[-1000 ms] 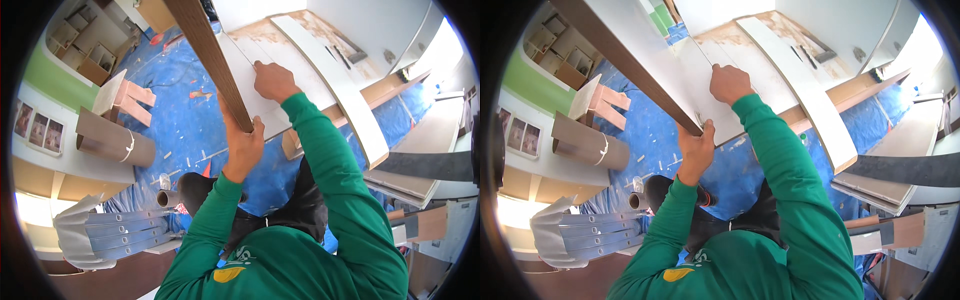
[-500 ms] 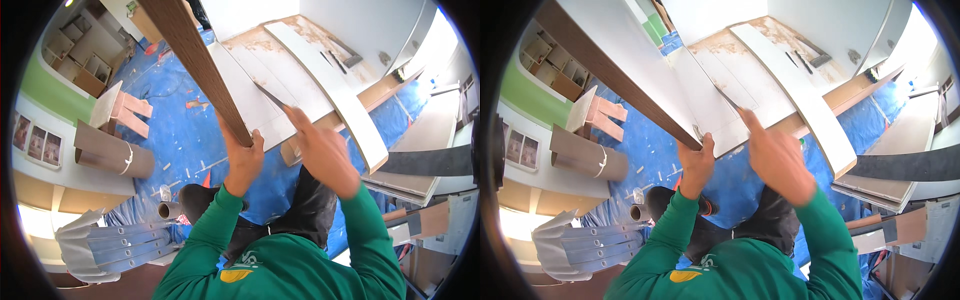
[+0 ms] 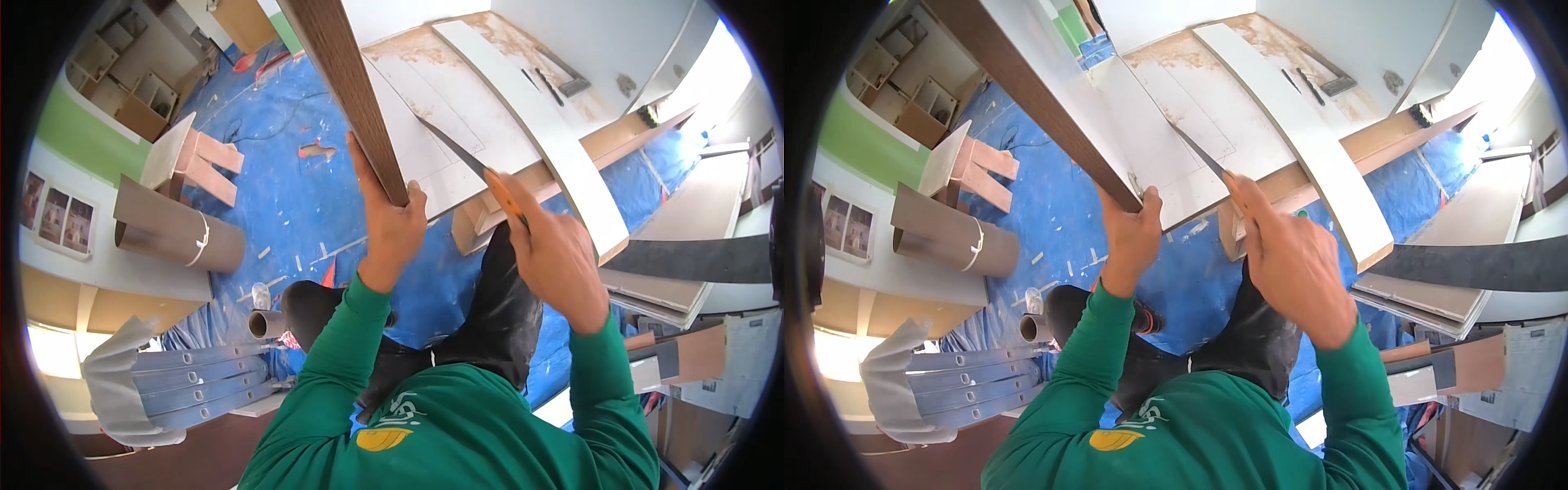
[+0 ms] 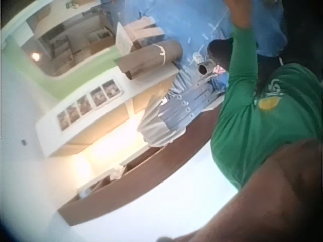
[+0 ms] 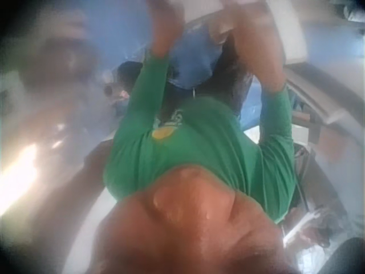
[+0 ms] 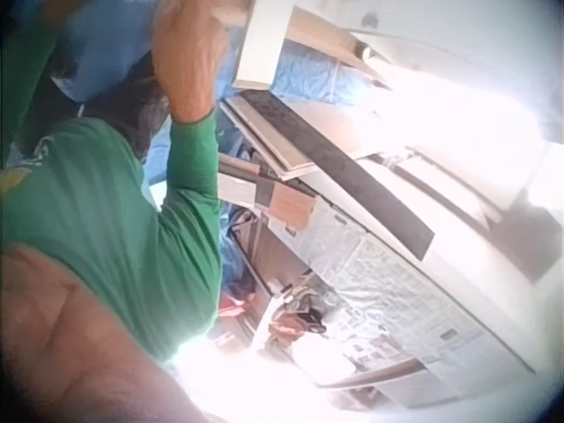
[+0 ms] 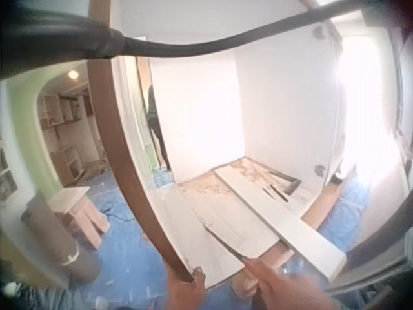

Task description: The person sits on a blue protective sheet and uses a utility knife to score and cut a long strip of laminate flooring. They repeatedly score the material along a straight line and snap off sections, working on a single piece of flooring throughout the clip.

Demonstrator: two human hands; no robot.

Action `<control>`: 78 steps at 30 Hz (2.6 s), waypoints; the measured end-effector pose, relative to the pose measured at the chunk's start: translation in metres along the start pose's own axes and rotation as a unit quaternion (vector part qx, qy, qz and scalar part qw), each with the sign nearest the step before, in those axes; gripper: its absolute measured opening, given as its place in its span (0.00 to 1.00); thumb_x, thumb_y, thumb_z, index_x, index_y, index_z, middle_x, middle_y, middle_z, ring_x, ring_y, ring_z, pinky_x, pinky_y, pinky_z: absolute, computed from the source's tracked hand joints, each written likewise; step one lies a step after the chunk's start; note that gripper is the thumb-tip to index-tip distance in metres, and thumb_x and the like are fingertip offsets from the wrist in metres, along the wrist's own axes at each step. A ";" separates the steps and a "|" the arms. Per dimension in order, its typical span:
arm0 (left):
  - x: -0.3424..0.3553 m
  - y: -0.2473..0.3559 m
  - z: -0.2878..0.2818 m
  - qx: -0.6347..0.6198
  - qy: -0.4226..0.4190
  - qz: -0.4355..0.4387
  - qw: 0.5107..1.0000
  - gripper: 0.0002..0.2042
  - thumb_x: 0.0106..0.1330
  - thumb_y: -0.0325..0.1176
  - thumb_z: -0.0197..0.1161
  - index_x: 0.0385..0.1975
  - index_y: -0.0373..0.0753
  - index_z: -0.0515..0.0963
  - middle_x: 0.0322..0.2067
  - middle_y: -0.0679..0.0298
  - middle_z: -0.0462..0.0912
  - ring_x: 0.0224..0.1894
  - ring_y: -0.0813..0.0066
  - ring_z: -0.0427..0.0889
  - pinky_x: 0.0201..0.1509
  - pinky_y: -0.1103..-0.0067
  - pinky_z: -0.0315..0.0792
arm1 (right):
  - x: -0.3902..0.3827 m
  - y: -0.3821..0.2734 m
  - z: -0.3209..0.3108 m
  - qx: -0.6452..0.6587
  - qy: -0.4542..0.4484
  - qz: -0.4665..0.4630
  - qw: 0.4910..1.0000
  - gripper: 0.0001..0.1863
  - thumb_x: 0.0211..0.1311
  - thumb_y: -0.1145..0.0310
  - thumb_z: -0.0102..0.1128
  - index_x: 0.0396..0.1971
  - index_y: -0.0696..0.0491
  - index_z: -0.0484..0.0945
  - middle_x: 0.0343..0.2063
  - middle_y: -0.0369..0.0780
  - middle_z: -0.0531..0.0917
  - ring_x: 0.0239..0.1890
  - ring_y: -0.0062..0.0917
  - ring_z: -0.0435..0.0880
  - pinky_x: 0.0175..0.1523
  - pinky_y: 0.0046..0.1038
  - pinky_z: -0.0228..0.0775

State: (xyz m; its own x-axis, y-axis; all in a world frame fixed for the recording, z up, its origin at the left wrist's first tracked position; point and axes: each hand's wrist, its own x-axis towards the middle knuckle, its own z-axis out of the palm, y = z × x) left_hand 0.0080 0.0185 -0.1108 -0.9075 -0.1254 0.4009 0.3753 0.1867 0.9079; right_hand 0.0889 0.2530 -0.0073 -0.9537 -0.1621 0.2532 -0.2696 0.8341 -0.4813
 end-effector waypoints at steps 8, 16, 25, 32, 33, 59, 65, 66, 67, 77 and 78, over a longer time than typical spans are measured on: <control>0.012 0.021 0.015 0.026 -0.043 0.012 0.999 0.53 0.70 0.17 0.58 0.89 0.32 0.28 0.86 0.38 0.46 0.86 0.42 0.56 0.88 0.61 0.54 | 0.208 0.029 0.106 -0.083 -0.047 0.007 0.995 0.24 0.75 0.67 0.53 0.69 0.49 0.78 0.45 0.54 0.92 0.50 0.52 0.93 0.54 0.53 0.85; -0.009 0.001 -0.002 0.032 0.001 0.010 0.999 0.53 0.69 0.16 0.57 0.88 0.32 0.29 0.87 0.38 0.43 0.87 0.43 0.53 0.89 0.61 0.52 | 0.041 -0.003 0.026 -0.013 -0.026 -0.010 1.000 0.27 0.74 0.70 0.57 0.72 0.44 0.76 0.22 0.50 0.86 0.28 0.52 0.88 0.34 0.54 0.75; 0.004 0.017 0.017 -0.013 -0.024 -0.007 1.000 0.53 0.68 0.15 0.58 0.89 0.31 0.30 0.88 0.39 0.42 0.89 0.45 0.50 0.90 0.63 0.50 | 0.180 0.028 0.096 -0.076 -0.050 0.005 0.996 0.24 0.76 0.66 0.52 0.70 0.47 0.78 0.41 0.54 0.92 0.45 0.52 0.93 0.51 0.54 0.86; 0.011 0.009 0.007 -0.013 0.010 0.091 0.996 0.54 0.64 0.14 0.58 0.88 0.28 0.31 0.88 0.37 0.38 0.91 0.45 0.40 0.92 0.63 0.43 | 0.124 0.035 0.086 -0.097 -0.020 -0.095 0.990 0.33 0.74 0.72 0.55 0.78 0.38 0.71 0.50 0.50 0.92 0.45 0.53 0.93 0.50 0.54 0.84; 0.003 0.011 0.000 0.012 0.019 0.093 0.995 0.54 0.62 0.13 0.57 0.88 0.27 0.32 0.88 0.37 0.38 0.91 0.43 0.40 0.92 0.62 0.42 | 0.087 0.014 0.058 -0.061 -0.086 -0.023 0.994 0.34 0.75 0.72 0.55 0.80 0.38 0.71 0.49 0.50 0.91 0.40 0.53 0.92 0.46 0.55 0.82; 0.001 0.003 0.003 0.039 0.010 -0.001 0.999 0.51 0.69 0.16 0.55 0.89 0.32 0.31 0.86 0.40 0.46 0.86 0.45 0.57 0.87 0.61 0.56 | 0.092 0.017 0.072 -0.032 -0.040 0.003 0.999 0.28 0.73 0.71 0.54 0.73 0.45 0.75 0.27 0.51 0.89 0.33 0.52 0.91 0.40 0.55 0.80; 0.004 0.028 0.010 0.025 -0.021 -0.016 0.999 0.52 0.71 0.16 0.56 0.89 0.34 0.29 0.85 0.39 0.48 0.84 0.45 0.60 0.87 0.61 0.57 | 0.200 0.024 0.116 -0.057 -0.057 0.002 0.997 0.27 0.74 0.67 0.55 0.71 0.49 0.77 0.41 0.53 0.92 0.45 0.53 0.93 0.51 0.53 0.85; 0.004 0.023 0.010 0.004 -0.018 -0.015 1.000 0.52 0.71 0.16 0.57 0.89 0.35 0.29 0.85 0.39 0.47 0.85 0.45 0.59 0.87 0.61 0.57 | 0.187 0.022 0.103 -0.041 -0.071 0.023 0.996 0.27 0.74 0.66 0.55 0.71 0.48 0.77 0.41 0.53 0.92 0.45 0.53 0.93 0.51 0.53 0.85; 0.005 0.018 0.010 -0.005 -0.012 -0.013 1.000 0.52 0.71 0.16 0.57 0.89 0.35 0.29 0.86 0.39 0.47 0.85 0.45 0.58 0.87 0.61 0.56 | 0.166 0.018 0.090 -0.048 -0.060 0.025 0.997 0.27 0.74 0.67 0.56 0.72 0.48 0.76 0.38 0.52 0.92 0.42 0.53 0.93 0.48 0.52 0.85; 0.000 0.003 0.001 0.036 0.016 -0.010 0.999 0.52 0.69 0.16 0.56 0.89 0.32 0.30 0.87 0.38 0.42 0.88 0.42 0.49 0.89 0.60 0.50 | 0.075 0.019 0.058 -0.035 -0.029 -0.022 0.999 0.28 0.75 0.68 0.58 0.73 0.45 0.74 0.26 0.48 0.89 0.31 0.51 0.91 0.37 0.52 0.80; 0.002 0.006 0.006 0.031 0.006 -0.008 0.999 0.52 0.69 0.16 0.56 0.89 0.32 0.30 0.87 0.38 0.42 0.88 0.42 0.49 0.89 0.60 0.50 | 0.115 0.020 0.082 -0.066 -0.034 -0.008 0.997 0.27 0.75 0.68 0.57 0.73 0.46 0.75 0.29 0.48 0.90 0.35 0.51 0.92 0.40 0.52 0.83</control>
State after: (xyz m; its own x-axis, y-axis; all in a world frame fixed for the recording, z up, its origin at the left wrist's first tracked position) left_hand 0.0074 0.0255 -0.1055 -0.9106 -0.1405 0.3887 0.3486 0.2442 0.9049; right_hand -0.0373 0.2075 -0.0563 -0.9576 -0.2076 0.1996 -0.2690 0.8924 -0.3623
